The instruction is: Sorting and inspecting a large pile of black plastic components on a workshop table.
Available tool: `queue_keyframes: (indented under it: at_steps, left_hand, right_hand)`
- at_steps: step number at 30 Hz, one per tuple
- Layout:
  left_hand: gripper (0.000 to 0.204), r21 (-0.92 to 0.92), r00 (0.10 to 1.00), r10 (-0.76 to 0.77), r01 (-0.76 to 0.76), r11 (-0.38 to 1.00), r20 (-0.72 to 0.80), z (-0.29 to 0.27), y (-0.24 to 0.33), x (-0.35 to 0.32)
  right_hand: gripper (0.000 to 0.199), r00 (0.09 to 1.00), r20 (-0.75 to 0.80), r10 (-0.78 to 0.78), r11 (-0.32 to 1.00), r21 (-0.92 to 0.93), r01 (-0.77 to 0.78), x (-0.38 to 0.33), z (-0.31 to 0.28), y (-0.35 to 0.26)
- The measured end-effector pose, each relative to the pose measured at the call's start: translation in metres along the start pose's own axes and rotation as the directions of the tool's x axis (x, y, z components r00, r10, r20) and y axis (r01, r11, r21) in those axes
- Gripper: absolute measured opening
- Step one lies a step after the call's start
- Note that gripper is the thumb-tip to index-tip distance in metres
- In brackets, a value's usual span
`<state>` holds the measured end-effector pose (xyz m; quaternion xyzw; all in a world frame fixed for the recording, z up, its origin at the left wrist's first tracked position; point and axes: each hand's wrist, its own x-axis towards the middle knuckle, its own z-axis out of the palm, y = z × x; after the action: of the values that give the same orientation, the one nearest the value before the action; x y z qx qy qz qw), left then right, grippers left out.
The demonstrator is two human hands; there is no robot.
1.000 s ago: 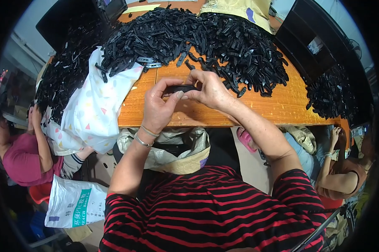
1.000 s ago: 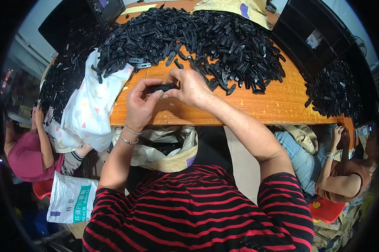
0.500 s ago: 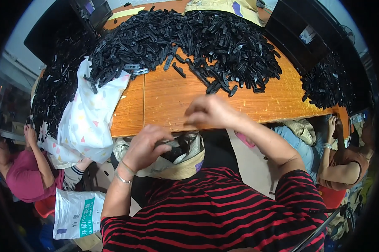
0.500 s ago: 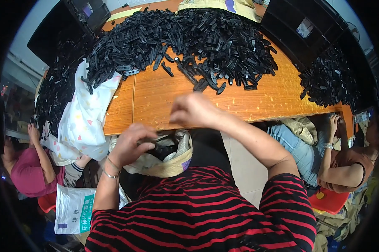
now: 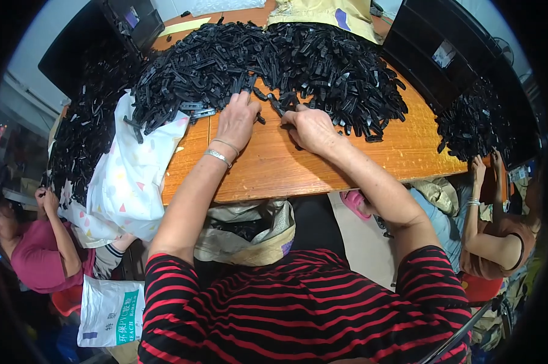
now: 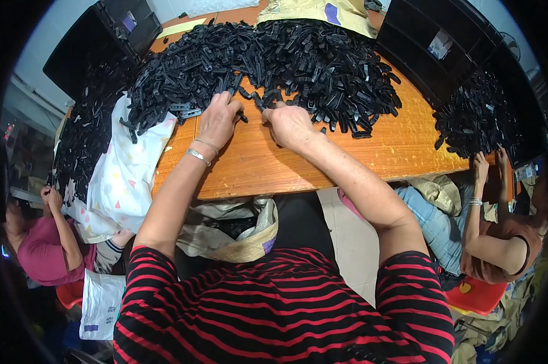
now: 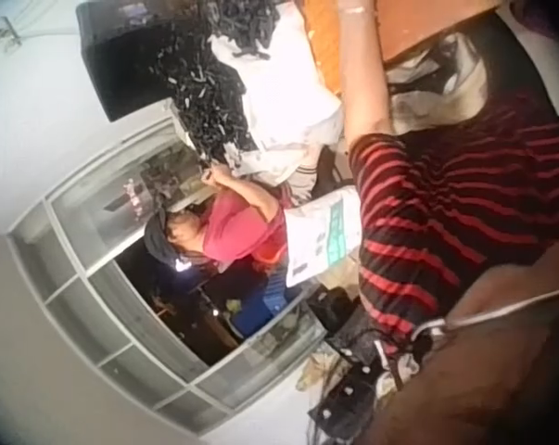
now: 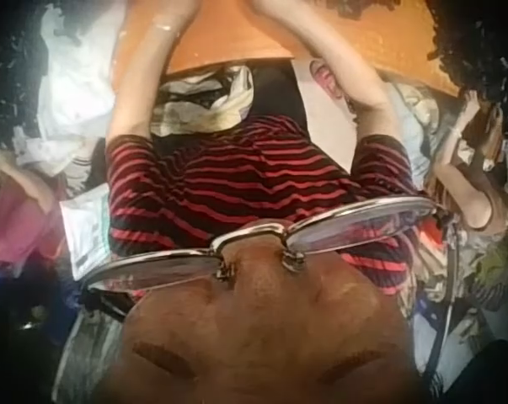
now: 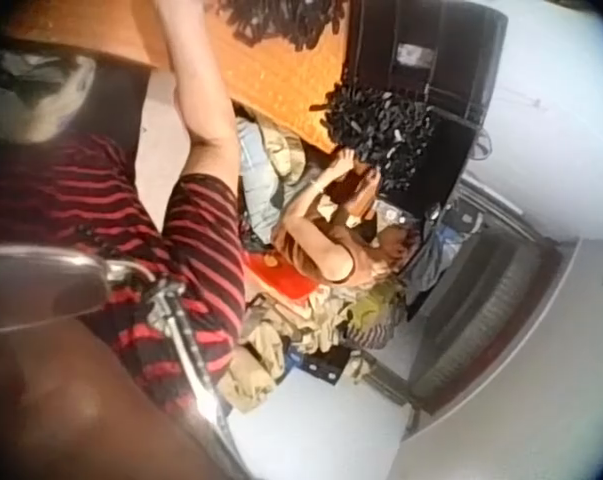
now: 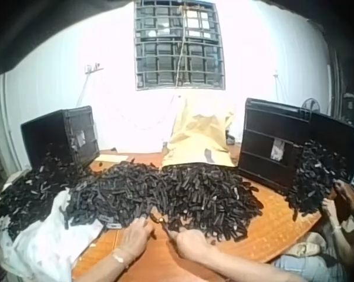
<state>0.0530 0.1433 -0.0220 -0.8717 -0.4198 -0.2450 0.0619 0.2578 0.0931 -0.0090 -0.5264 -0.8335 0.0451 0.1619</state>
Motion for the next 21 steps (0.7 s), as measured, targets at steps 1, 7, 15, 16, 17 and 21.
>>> queue_keyframes:
  at_steps: [1,7,15,16,17,21]
  left_hand:
    - [0.013,0.002,1.0,-0.002,0.002,1.0,0.002,-0.002,0.0,-0.002]
    - [0.015,-0.222,0.997,-0.079,0.073,0.972,-0.021,-0.011,0.004,-0.03]
    - [0.025,-0.862,0.782,-0.379,0.382,-0.334,0.494,-0.035,0.043,-0.071]
    - [0.024,-0.867,0.785,-0.399,0.335,-0.369,0.473,-0.04,0.045,-0.073]
    - [0.024,-0.869,0.785,-0.404,0.33,-0.368,0.469,-0.04,0.046,-0.075]
    - [0.024,-0.924,0.791,-0.485,0.271,-0.27,0.373,-0.038,0.047,-0.08]
  right_hand:
    - [0.032,1.0,0.001,-0.002,1.0,0.002,0.002,-0.001,-0.003,0.0]
    - [0.026,0.964,-0.252,-0.084,0.964,0.224,0.143,-0.009,-0.001,-0.017]
    - [0.015,0.952,-0.015,0.305,0.417,0.901,-0.119,-0.028,0.006,-0.061]
    - [0.015,0.955,-0.015,0.298,0.42,0.9,-0.117,-0.032,0.008,-0.066]
    - [0.016,0.965,-0.03,0.262,0.444,0.891,-0.093,-0.035,0.012,-0.069]
    - [0.022,0.983,-0.046,0.18,0.487,0.872,-0.048,-0.041,0.013,-0.083]
